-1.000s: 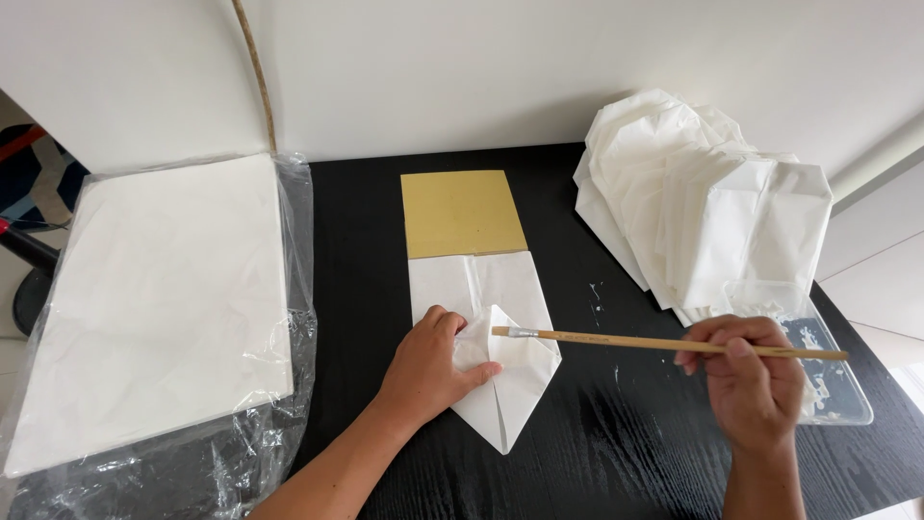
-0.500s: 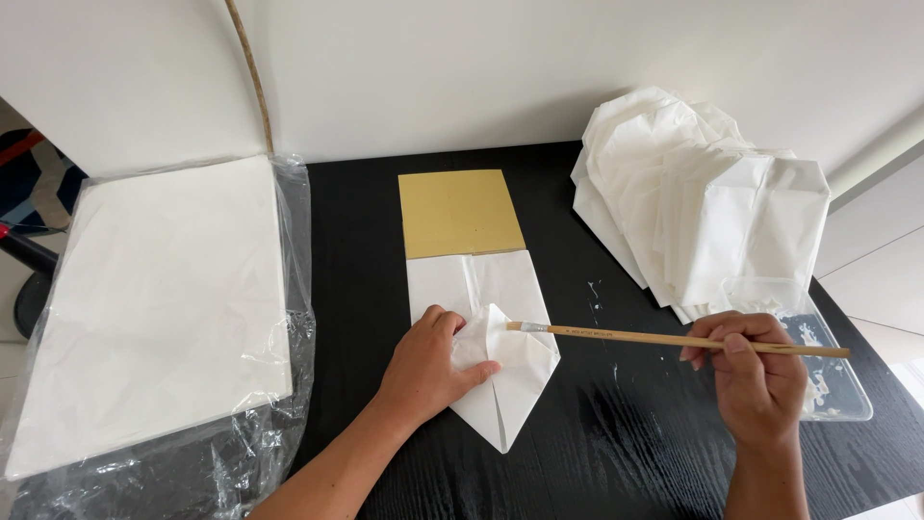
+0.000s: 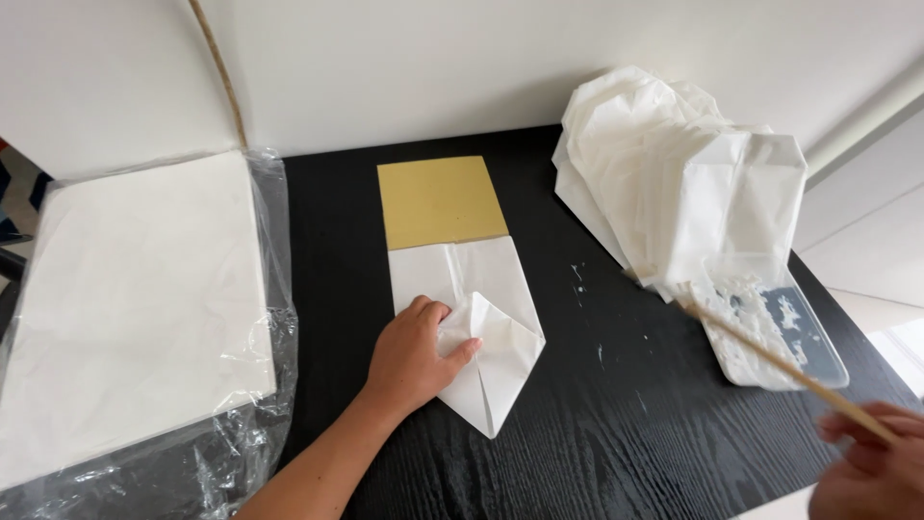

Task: Folding paper and applying glue with a brush to assemble a paper bag

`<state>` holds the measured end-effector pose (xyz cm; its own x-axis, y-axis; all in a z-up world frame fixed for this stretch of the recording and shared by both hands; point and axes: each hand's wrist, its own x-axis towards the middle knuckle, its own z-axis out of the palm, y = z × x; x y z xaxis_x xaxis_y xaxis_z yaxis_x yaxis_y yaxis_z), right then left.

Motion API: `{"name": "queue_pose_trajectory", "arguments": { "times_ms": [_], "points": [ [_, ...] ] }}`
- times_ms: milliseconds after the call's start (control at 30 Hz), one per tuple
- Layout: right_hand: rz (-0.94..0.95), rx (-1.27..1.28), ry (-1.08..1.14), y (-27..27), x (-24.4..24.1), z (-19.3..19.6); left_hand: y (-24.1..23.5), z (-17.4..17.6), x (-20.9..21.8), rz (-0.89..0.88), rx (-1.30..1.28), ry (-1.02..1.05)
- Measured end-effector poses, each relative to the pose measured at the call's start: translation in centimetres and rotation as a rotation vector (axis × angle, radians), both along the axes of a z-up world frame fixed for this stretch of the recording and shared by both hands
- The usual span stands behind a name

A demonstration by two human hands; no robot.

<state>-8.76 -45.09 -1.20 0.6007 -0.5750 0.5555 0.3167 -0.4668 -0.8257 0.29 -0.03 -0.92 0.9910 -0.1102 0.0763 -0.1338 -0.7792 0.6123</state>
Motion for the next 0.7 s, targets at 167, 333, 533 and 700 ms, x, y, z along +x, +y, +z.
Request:
{"name": "queue_pose_trajectory", "arguments": {
  "times_ms": [167, 333, 533, 700],
  "points": [
    [0.325, -0.101, 0.403, -16.1, -1.7, -6.2, 0.0, -0.4, -0.1, -0.035, 0.030, -0.060],
    [-0.140, -0.206, 0.045, 1.8, -3.1, -0.6, 0.1, 0.1, -0.3, -0.052, 0.032, -0.067],
    [-0.079, -0.221, 0.112, 3.0, -2.8, -0.1, 0.0, 1.2, -0.6, -0.082, 0.015, -0.041],
    [-0.157, -0.229, 0.346, 2.8, -4.7, 0.9, -0.3, 1.1, -1.0, -0.138, 0.046, -0.207]
  ]
}}
